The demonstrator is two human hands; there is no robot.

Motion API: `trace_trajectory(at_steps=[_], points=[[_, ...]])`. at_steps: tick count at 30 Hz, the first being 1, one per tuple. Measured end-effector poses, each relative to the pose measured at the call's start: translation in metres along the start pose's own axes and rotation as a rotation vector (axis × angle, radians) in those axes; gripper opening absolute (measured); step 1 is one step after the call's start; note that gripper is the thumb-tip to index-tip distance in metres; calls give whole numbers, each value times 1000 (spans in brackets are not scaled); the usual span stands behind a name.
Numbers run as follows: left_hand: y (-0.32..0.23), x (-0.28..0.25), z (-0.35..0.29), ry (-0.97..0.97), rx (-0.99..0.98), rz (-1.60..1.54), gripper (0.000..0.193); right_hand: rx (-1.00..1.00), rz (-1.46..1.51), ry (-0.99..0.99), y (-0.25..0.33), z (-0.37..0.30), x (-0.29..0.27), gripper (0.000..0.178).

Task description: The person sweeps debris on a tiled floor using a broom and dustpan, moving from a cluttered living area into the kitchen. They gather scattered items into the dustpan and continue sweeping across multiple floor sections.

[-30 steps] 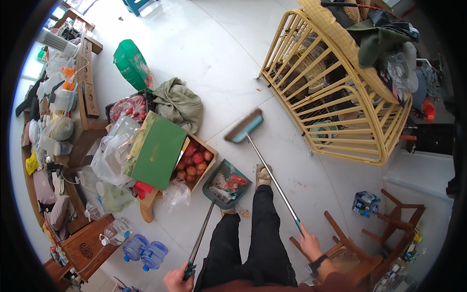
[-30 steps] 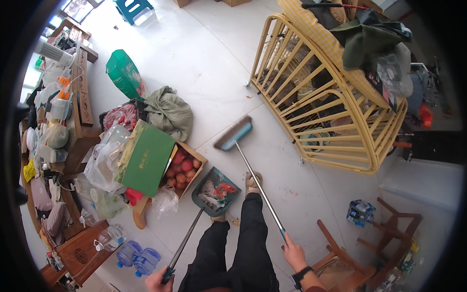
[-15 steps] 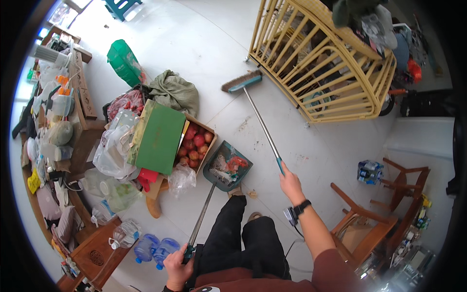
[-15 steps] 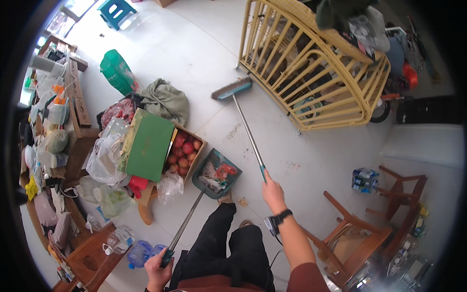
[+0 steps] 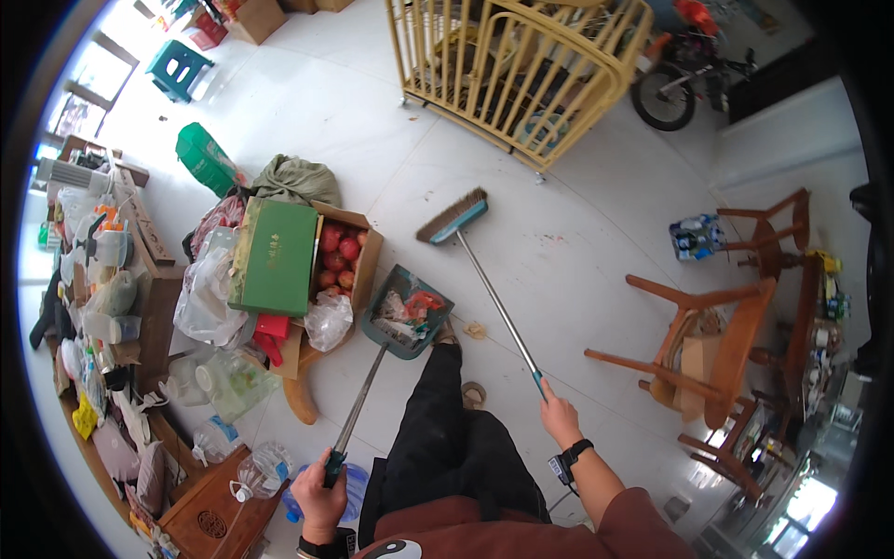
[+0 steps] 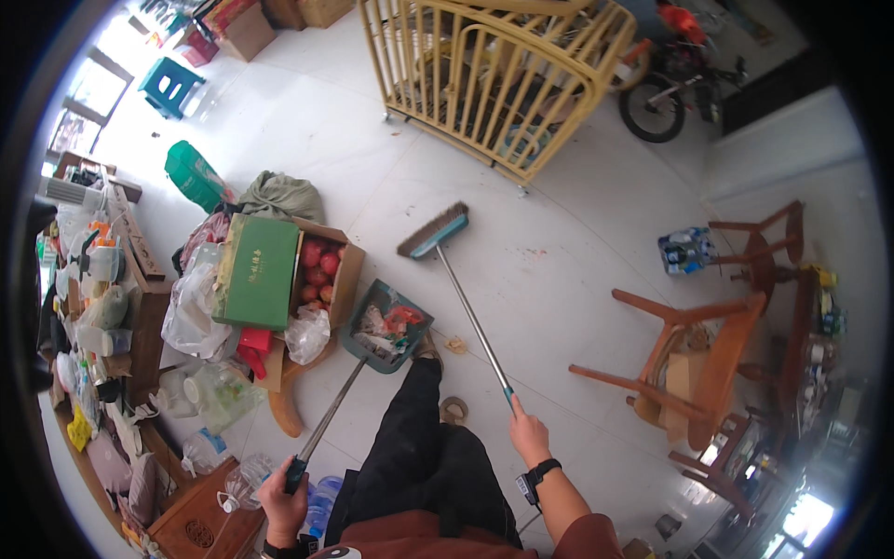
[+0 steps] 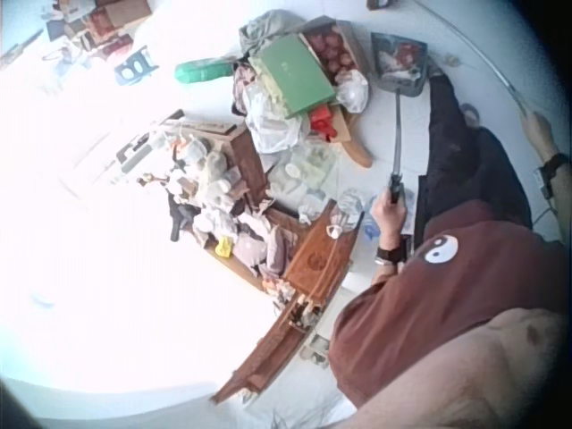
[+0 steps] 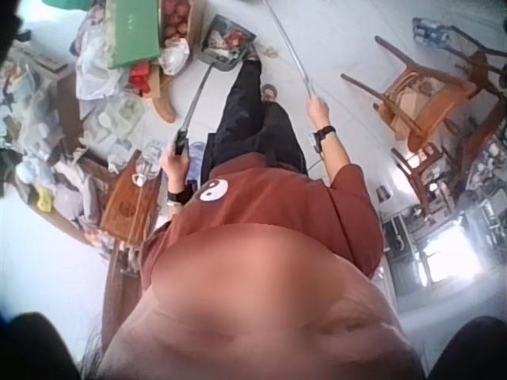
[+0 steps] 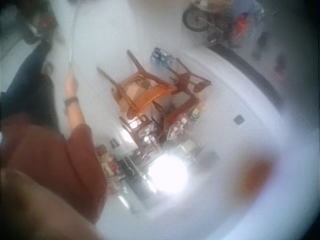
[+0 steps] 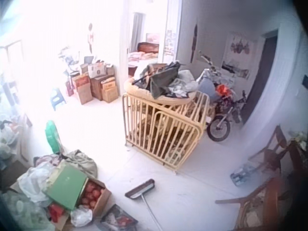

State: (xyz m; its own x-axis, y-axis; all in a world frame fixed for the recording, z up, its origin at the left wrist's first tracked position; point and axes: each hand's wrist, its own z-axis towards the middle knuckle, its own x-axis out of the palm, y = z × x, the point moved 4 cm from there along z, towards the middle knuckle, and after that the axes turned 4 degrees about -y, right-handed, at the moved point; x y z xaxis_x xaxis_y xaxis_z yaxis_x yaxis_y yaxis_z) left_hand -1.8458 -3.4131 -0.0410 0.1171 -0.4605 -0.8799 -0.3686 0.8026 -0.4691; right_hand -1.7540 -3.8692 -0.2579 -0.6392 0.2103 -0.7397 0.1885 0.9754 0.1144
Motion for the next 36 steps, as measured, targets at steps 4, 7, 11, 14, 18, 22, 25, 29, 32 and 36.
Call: trace_trajectory(at_steps=[4,7,11,14,18,22,25,29,32,36], points=[[-1,-20,-51,9,37,16,40,30,35,-64,-60,-102,35,55],[-1,-39,-79,-35,-4,17,39,99,99,-23,-85,-174,50,58],[-2,-56,-95,-80,-78,23,38,151,225,-33,-99,-227,47,55],[-2,-60,-95,-60,-87,32,38,111,391,-168,-102,-227,32,52],[3,-70,-99,-12,-89,-8,38,114,533,-276,-102,-163,3,51],[11,-79,-108,-19,-106,-56,37,98,448,-453,-85,-41,-53,52],[19,-81,-115,-21,-149,-96,37,133,523,-438,-61,46,-88,48],[28,-80,-124,-7,-191,-168,37,354,866,-177,-34,83,-65,42],[30,-79,-125,20,-121,-83,38,212,561,-238,-23,34,-12,49],[34,-75,-121,62,-31,73,36,190,515,-188,-33,-96,72,59]])
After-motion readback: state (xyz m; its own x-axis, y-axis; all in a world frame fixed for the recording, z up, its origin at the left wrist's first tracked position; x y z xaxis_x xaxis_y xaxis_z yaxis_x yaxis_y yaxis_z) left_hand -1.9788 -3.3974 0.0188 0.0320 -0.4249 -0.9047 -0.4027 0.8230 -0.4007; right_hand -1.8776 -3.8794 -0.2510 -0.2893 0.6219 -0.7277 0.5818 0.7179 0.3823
